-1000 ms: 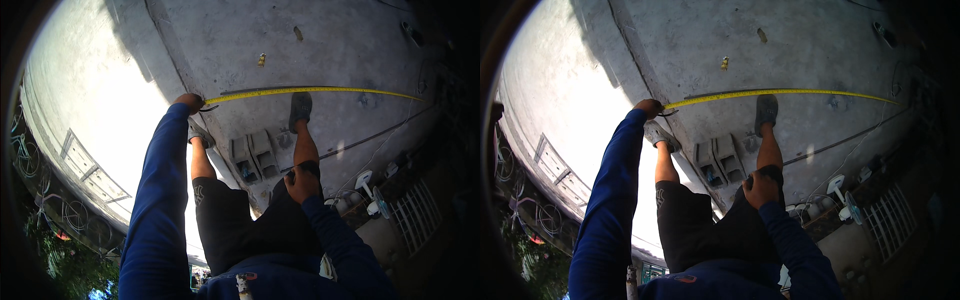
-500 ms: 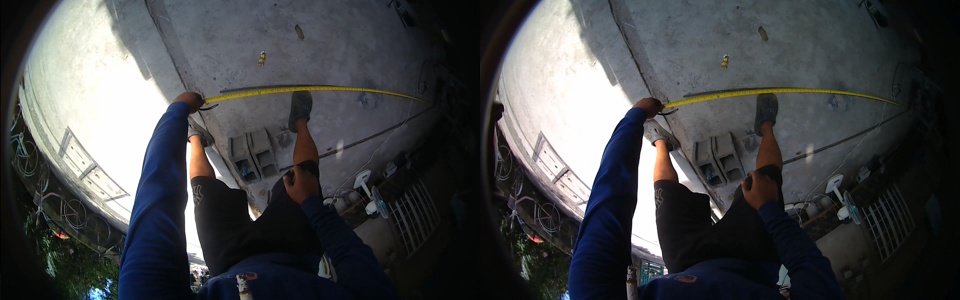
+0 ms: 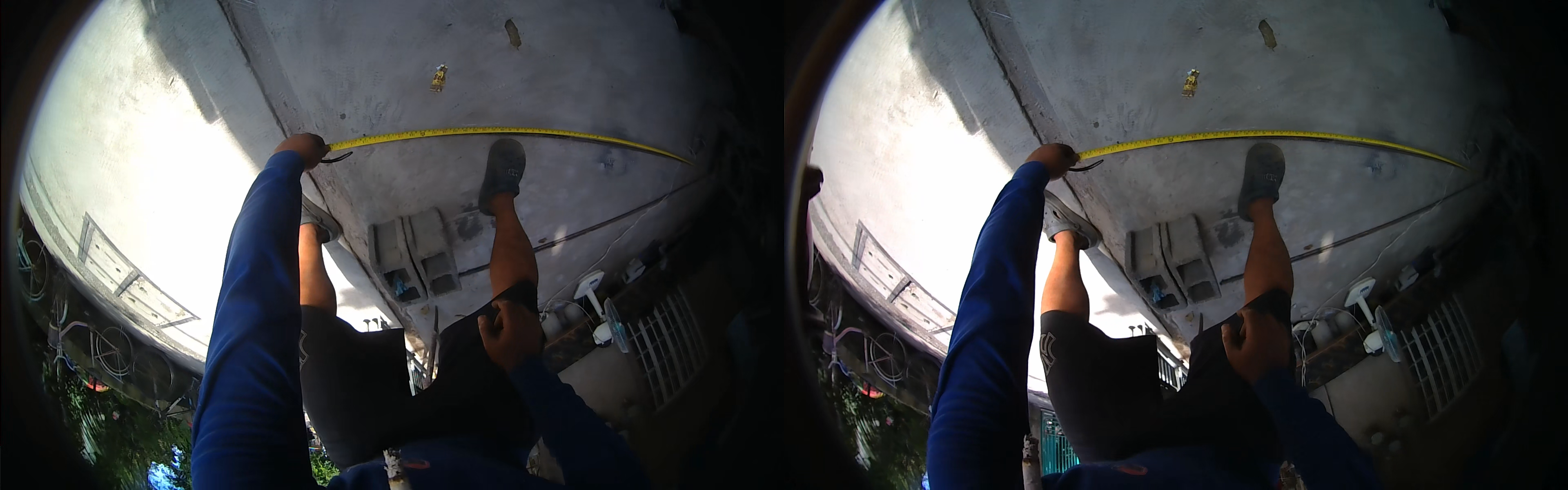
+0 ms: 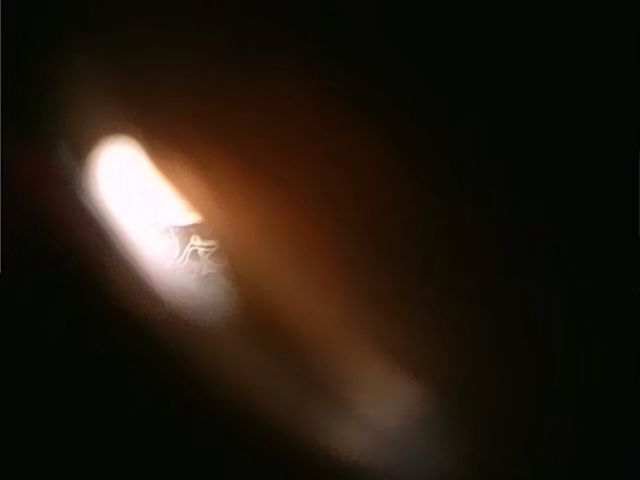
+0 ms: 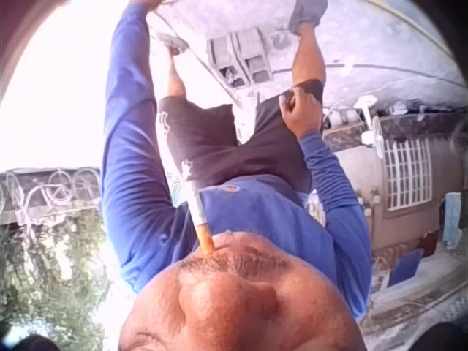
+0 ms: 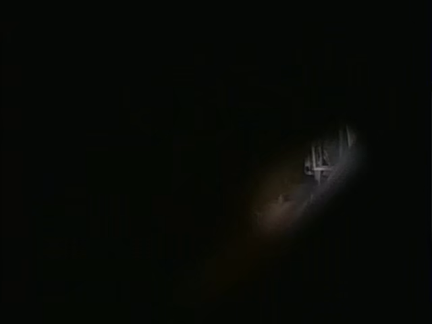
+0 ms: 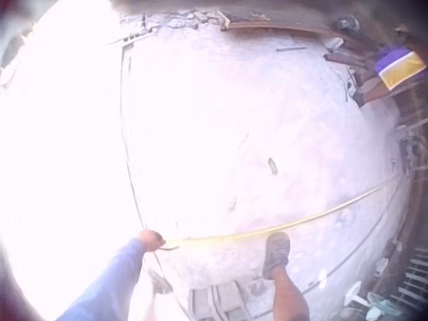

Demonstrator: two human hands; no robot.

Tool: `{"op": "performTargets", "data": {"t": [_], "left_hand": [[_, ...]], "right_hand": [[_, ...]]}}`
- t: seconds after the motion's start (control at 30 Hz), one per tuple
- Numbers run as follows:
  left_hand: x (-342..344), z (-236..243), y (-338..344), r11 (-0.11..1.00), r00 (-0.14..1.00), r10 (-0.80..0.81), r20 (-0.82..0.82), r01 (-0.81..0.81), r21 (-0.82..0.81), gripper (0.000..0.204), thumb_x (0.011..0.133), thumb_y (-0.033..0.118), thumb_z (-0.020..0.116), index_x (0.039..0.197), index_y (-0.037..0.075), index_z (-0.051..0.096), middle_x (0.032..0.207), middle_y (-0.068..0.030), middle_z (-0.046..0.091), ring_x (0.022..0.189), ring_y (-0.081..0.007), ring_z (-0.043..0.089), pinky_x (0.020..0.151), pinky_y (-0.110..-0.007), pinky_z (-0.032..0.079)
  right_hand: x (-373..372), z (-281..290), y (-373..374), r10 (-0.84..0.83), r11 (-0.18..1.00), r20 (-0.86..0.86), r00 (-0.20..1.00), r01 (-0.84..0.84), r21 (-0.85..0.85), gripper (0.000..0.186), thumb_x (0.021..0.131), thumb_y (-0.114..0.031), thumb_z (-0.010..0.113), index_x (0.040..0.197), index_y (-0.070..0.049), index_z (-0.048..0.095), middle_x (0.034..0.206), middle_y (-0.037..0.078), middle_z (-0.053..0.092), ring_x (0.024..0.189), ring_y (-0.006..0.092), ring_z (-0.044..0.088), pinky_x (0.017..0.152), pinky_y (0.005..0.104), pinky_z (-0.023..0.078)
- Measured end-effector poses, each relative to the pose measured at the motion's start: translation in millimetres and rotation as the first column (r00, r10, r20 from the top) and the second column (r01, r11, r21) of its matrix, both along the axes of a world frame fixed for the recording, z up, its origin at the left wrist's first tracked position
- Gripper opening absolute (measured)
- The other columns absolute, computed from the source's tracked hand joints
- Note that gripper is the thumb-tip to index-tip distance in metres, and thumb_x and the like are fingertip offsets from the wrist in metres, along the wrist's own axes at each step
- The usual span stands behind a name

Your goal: The person measures a metal rod with a tape measure, positions it on a chop saw, and cuts it. They repeat the measuring and cutting process on additional rods.

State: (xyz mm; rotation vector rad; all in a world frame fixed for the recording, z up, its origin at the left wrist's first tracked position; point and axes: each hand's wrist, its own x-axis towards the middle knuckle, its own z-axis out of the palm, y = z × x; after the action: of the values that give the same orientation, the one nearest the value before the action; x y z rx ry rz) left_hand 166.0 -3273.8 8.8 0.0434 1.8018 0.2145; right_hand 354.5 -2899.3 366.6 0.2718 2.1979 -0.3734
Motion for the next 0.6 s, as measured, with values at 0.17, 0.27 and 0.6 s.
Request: {"op": "performTargets", "data": {"t": [0.17, 0.27, 0.6], "left_hand": [[6.4, -48.6, 0.7, 1.000, 1.000, -0.007, 0.006, 0.007, 0.023, 0.039, 0.101, 0.038, 0.052, 0.116, 0.009, 0.073, 0.107, -0.0156, 0.074, 0.098, -0.0330, 0.071, 0.088, -0.043, 0.053], [8.3, -67.6, 1.2, 1.000, 0.999, 0.020, 0.047, -0.021, 0.019, 0.040, 0.101, 0.039, 0.051, 0.119, 0.009, 0.072, 0.110, -0.0151, 0.073, 0.102, -0.0329, 0.070, 0.090, -0.044, 0.053], [15.6, -101.5, -0.3, 0.999, 0.997, -0.031, 0.064, 0.030, 0.017, 0.039, 0.102, 0.036, 0.049, 0.126, 0.012, 0.069, 0.120, -0.0145, 0.071, 0.113, -0.0338, 0.067, 0.098, -0.045, 0.051]], "right_hand": [[-3.9, -11.1, -14.9, 0.068, 0.997, -0.070, 0.995, -0.067, 0.026, 0.034, 0.081, -0.028, 0.078, 0.103, -0.005, 0.067, 0.069, 0.005, 0.059, 0.069, 0.0272, 0.062, 0.065, 0.0443, 0.050], [-8.7, -14.7, -22.1, 0.076, 0.996, -0.066, 0.995, -0.073, 0.042, 0.034, 0.080, -0.028, 0.078, 0.103, -0.005, 0.067, 0.067, 0.004, 0.058, 0.067, 0.0263, 0.061, 0.065, 0.0442, 0.049], [-18.7, -21.2, -29.9, 0.099, 0.994, -0.025, 0.995, -0.098, 0.041, 0.032, 0.080, -0.029, 0.077, 0.100, -0.007, 0.067, 0.066, 0.003, 0.057, 0.066, 0.0260, 0.060, 0.064, 0.0446, 0.048]]}}
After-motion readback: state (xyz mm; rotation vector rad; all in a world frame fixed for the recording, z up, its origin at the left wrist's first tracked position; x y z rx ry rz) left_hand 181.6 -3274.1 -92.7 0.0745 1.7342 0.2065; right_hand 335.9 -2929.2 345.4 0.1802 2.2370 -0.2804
